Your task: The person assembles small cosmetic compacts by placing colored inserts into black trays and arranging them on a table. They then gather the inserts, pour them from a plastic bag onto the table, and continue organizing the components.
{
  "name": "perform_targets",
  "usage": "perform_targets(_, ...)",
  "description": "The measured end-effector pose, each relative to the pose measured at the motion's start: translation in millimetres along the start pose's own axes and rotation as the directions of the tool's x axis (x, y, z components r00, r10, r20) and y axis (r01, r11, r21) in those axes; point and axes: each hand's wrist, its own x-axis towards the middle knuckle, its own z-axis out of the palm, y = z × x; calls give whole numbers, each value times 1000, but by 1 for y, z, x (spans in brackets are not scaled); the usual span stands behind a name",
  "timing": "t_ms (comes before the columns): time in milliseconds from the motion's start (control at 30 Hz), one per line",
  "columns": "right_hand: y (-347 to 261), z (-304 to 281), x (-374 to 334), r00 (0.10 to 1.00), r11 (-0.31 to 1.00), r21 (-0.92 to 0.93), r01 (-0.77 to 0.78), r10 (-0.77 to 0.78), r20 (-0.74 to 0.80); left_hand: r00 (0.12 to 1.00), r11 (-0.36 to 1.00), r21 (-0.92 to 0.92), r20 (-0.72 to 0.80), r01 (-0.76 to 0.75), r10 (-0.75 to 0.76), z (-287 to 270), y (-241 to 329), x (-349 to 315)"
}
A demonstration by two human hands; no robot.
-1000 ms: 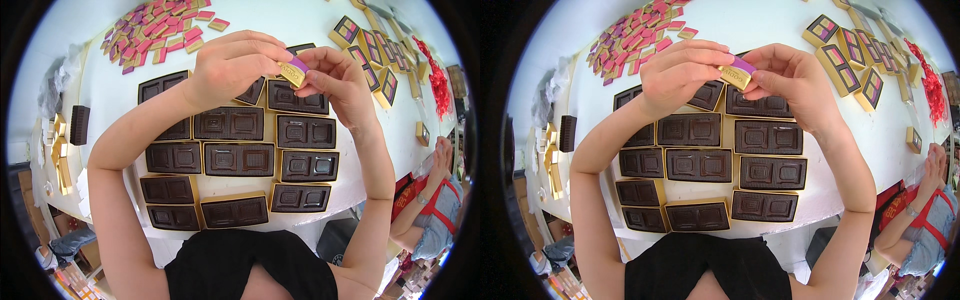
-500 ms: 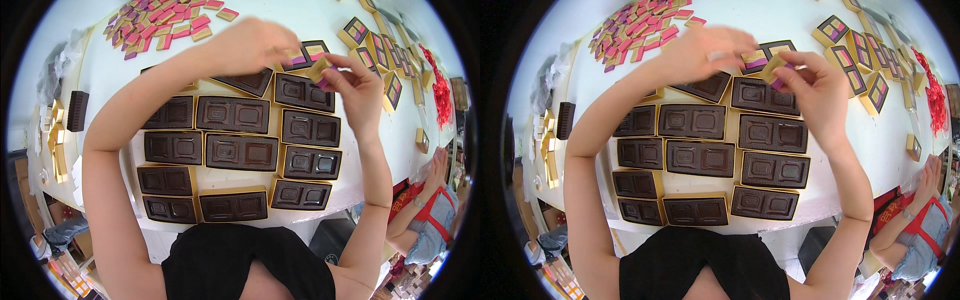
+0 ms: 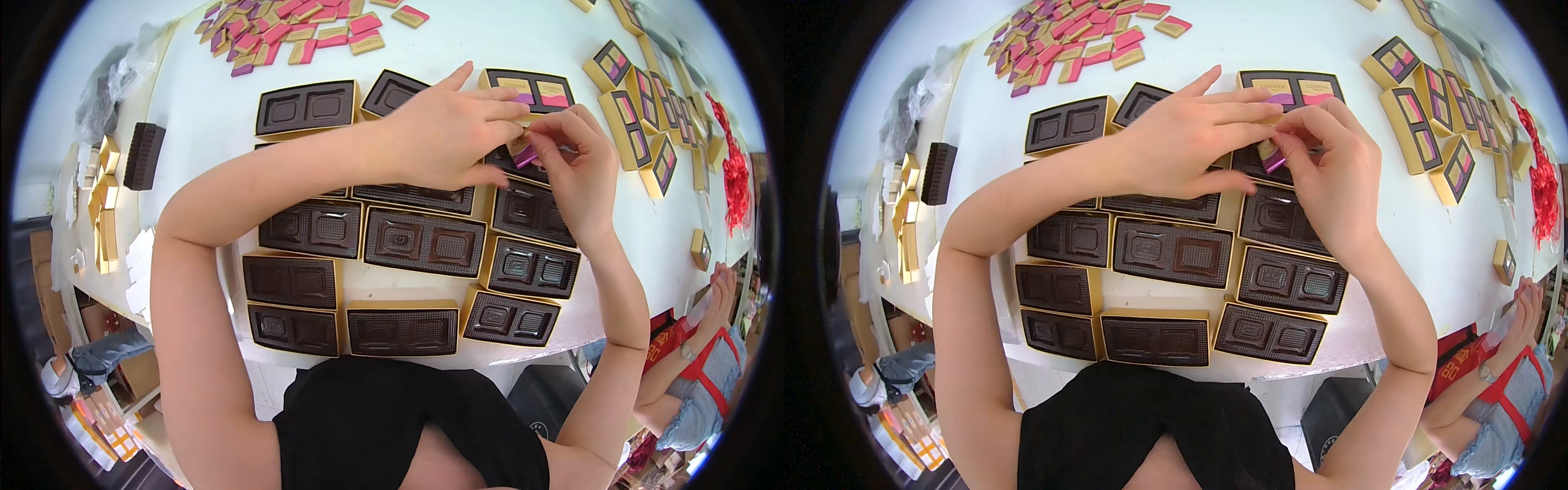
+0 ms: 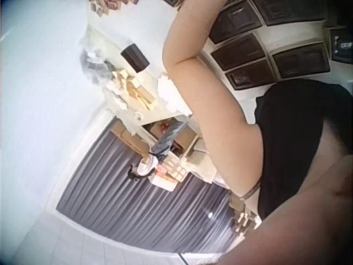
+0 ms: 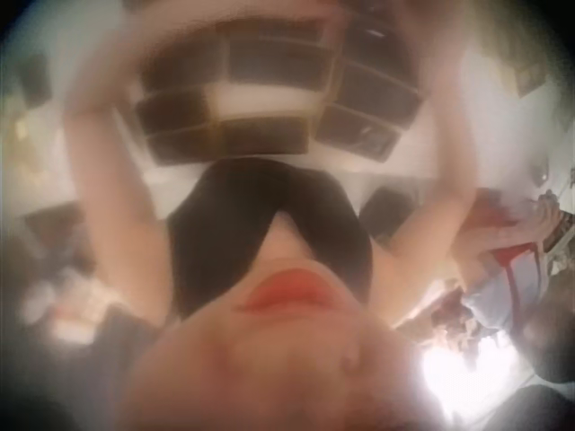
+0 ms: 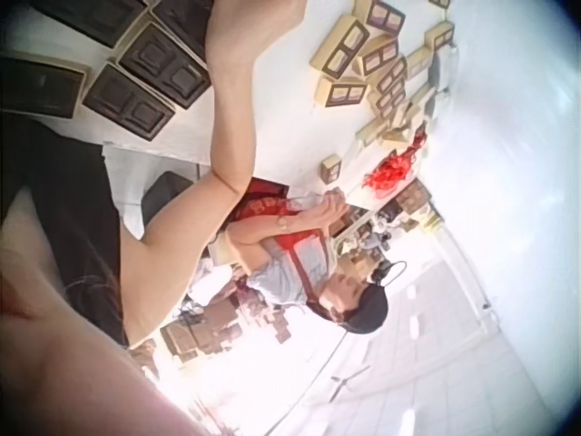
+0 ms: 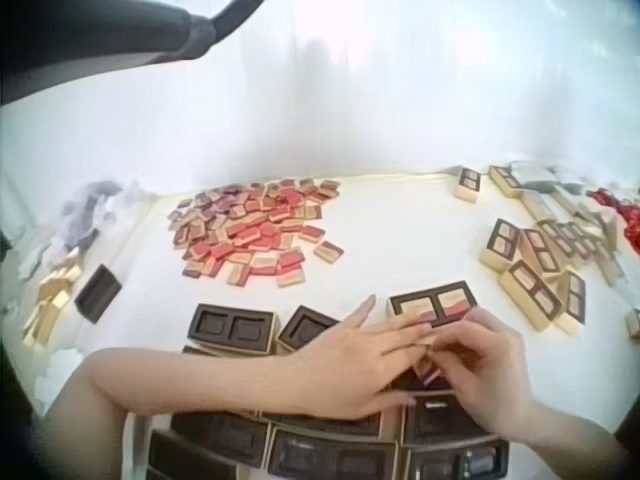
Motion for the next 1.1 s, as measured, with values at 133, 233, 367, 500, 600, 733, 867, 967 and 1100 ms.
perform_targets(133,2,1,-5,969,945,-218,243,-246,12,990,990,26,19,138,-138,3,5,0)
perform_targets(233,0,-5,-10,927,840,-394,374,-343,148,986,985,61,-38,163,-161,5,-1,-5)
perform_targets(367,-2,-16,-18,875,739,-472,481,-369,314,955,964,93,-191,247,-227,-13,-60,-3)
perform_targets(500,-10,-12,-30,864,657,-567,498,-319,389,953,933,199,-106,301,-285,-32,-133,-5)
perform_targets(600,-13,-9,-32,871,644,-596,480,-269,411,968,862,448,-188,236,-167,-23,-124,2)
perform_targets(733,-4,-26,-16,871,845,-339,414,-260,416,909,710,618,-18,337,-416,-10,-140,10)
perform_targets(867,25,-66,-16,996,995,-59,86,-87,-12,888,667,698,98,262,-450,-21,-105,26)
perform_targets(967,36,-84,-19,990,992,57,-115,120,-77,980,982,-67,-100,-179,172,-7,-42,44)
perform_targets(1100,36,-72,-24,989,985,122,-124,113,91,965,940,-257,72,-225,250,17,-20,43)
